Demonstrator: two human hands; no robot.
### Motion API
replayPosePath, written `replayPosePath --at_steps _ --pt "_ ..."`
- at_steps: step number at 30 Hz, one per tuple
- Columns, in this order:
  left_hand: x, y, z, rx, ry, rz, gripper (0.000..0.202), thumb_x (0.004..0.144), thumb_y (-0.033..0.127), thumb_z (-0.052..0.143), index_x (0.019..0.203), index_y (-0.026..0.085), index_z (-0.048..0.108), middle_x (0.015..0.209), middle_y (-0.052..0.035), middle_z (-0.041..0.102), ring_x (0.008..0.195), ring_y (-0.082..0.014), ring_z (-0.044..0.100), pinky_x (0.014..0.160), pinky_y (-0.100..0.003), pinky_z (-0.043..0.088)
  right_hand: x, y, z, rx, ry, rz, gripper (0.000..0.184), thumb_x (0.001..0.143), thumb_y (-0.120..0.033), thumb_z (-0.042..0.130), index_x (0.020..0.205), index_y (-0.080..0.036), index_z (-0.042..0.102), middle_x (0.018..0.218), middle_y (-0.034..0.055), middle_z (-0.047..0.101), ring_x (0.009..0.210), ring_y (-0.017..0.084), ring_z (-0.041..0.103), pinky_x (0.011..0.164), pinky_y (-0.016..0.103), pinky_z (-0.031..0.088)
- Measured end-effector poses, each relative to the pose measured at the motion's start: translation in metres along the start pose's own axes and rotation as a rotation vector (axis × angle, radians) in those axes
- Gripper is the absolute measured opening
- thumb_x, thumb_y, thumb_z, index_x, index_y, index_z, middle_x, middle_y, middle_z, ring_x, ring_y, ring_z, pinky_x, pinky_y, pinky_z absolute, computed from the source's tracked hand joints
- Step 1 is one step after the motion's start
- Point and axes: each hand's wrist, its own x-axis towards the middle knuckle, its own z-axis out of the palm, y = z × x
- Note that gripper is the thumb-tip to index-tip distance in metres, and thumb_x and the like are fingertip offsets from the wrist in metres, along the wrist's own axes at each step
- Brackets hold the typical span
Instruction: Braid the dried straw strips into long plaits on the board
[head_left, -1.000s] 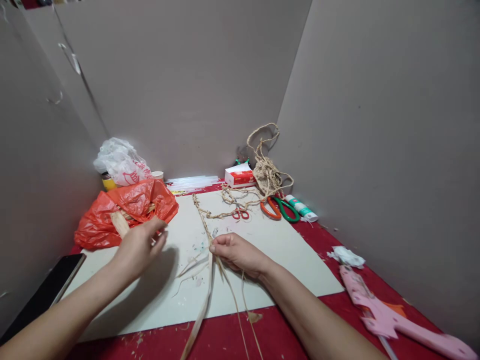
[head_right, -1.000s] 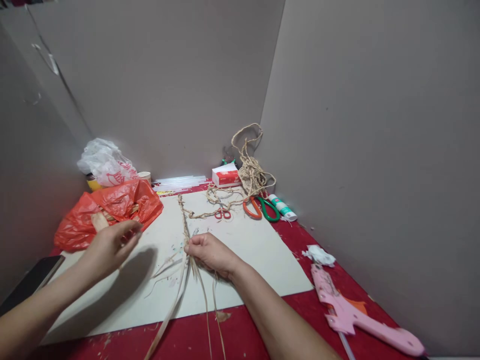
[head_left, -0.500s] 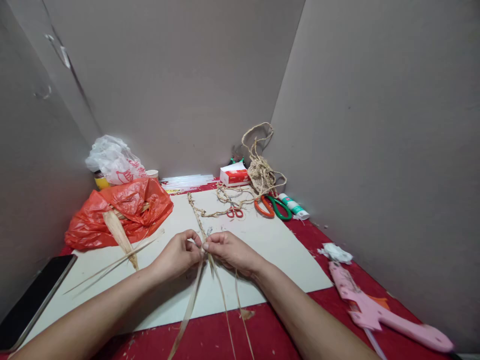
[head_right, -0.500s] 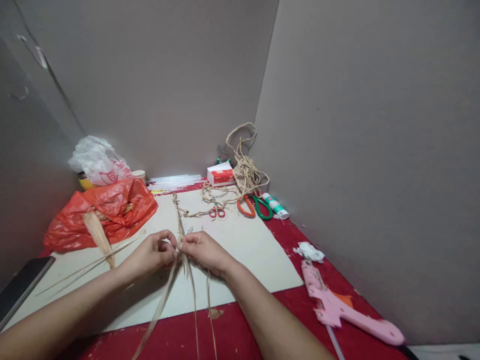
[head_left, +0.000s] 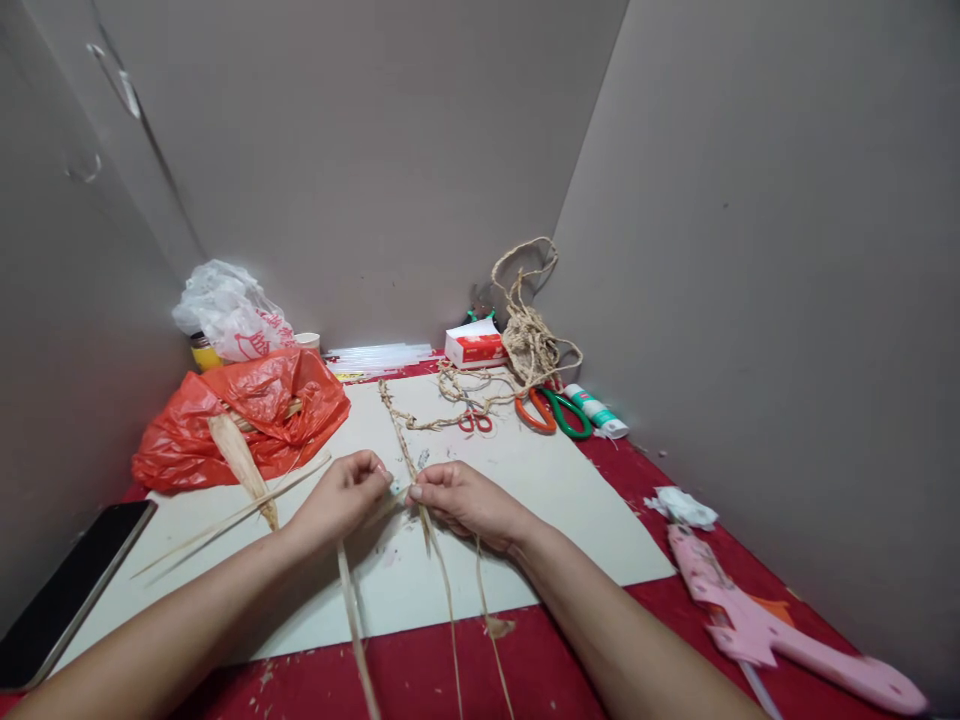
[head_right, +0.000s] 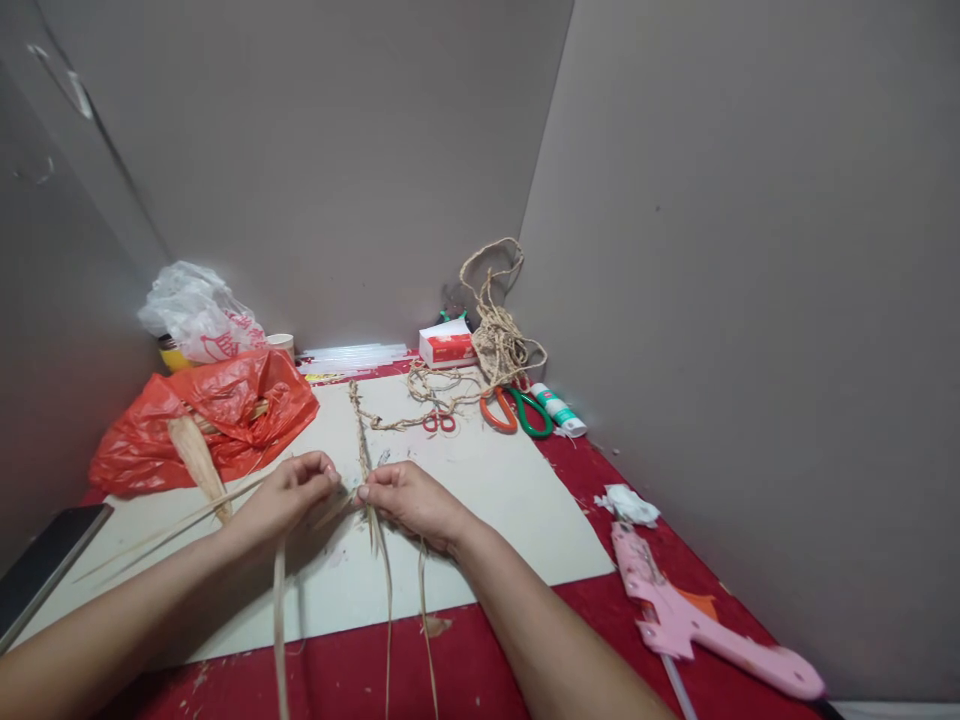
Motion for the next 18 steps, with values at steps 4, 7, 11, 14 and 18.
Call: replayPosePath --at_steps 4,7,11,14,18 --pt "0.005 -0.018 0.006 0.050 -0.064 0.129 0.023 0.076 0.036 0.057 0.070 0.015 0.049 0.060 0.0040 0.050 0.051 -0.0058 0.037 0.050 -0.018 0.028 0.001 0.000 0.001 0.024 -0.001 0.005 0.024 0.072 -0.036 0.065 0.072 -0.015 0.054 0.042 -0.0103 0.035 0.032 0.003 0.020 0.031 0.019 0.010" --pt "0.006 -0.022 0.009 0.001 -0.109 0.148 0.025 0.077 0.039 0.057 0.073 0.015 0.048 0.069 0.0006 0.055 0.059 -0.0080 0.046 0.056 -0.020 0.034 0.001 0.000 0.001 0.035 -0.005 -0.007 0.025 0.072 -0.036 0.066 0.069 -0.016 0.051 0.042 -0.0106 0.034 0.033 0.003 0.020 0.032 0.019 0.011" --pt "0.005 -0.020 0.013 -0.134 -0.194 0.015 0.030 0.078 0.044 0.056 0.073 0.017 0.043 0.062 0.0027 0.052 0.048 -0.0062 0.043 0.048 -0.019 0.031 0.000 0.000 0.001 0.041 -0.022 -0.012 0.026 0.072 -0.036 0.065 0.068 -0.016 0.048 0.043 -0.0104 0.034 0.034 0.003 0.020 0.033 0.020 0.010" --pt "0.005 -0.020 0.014 -0.073 -0.150 0.029 0.026 0.079 0.041 0.055 0.079 0.017 0.045 0.054 0.0073 0.043 0.041 -0.0036 0.030 0.042 -0.017 0.020 0.000 -0.001 0.002 0.016 -0.016 -0.021 0.025 0.072 -0.036 0.065 0.070 -0.015 0.050 0.044 -0.0100 0.034 0.036 0.003 0.020 0.036 0.020 0.010" --pt "0.007 -0.019 0.013 0.016 -0.144 0.083 0.021 0.081 0.036 0.052 0.088 0.016 0.050 0.054 0.0072 0.042 0.043 -0.0047 0.028 0.042 -0.018 0.019 0.000 0.000 0.003 -0.035 -0.013 -0.074 0.025 0.073 -0.036 0.063 0.071 -0.013 0.052 0.047 -0.0089 0.033 0.042 0.004 0.023 0.041 0.021 0.013"
